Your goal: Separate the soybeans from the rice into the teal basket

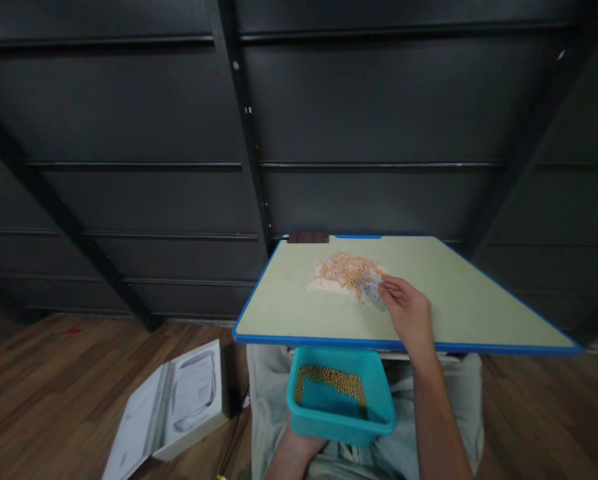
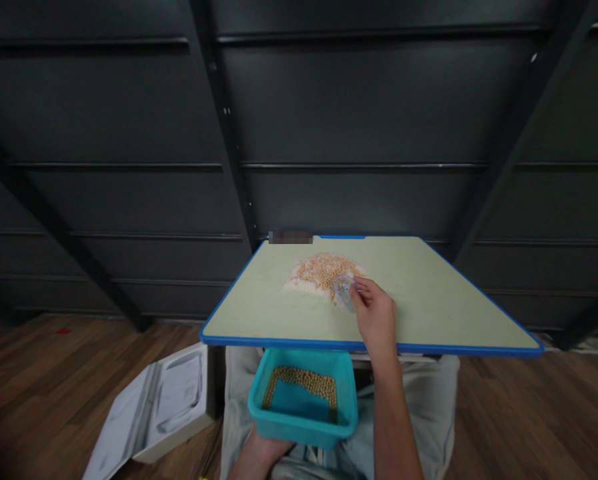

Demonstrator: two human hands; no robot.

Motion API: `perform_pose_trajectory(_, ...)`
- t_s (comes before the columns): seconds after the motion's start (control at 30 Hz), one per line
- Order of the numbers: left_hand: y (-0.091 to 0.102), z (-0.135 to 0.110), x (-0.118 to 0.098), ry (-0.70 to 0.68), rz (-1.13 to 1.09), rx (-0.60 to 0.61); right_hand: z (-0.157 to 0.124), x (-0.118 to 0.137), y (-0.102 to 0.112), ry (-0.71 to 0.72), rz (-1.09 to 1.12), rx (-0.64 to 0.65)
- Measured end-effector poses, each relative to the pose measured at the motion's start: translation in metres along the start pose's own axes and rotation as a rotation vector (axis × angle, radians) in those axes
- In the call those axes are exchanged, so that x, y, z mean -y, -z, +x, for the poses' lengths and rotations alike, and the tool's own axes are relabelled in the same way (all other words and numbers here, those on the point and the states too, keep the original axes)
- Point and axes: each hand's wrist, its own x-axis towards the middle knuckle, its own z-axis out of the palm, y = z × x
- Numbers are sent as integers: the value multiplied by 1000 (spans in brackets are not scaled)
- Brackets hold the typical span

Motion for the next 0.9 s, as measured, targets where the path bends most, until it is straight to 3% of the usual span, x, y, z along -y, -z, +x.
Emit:
perform_pose_trajectory(0.2,0,-5,-3,59,-12,-3,-1,5,1,25,-62,77)
perform_pose_trajectory(0.33,4,-3,-2,50,-19,-1,-2,6,2,40,-59,57)
perform_pose_trajectory(0.6,5,-2,-3,114,-72,146,0,6,0,50,-45,89)
perform_pose_trajectory(0.8,-9,-8,-9,92,-6,16,0,4,1,51,-27,122)
perform_pose_trajectory(0.9,-12,-9,-9,94,-26,34,0,5,1,41,-8,153)
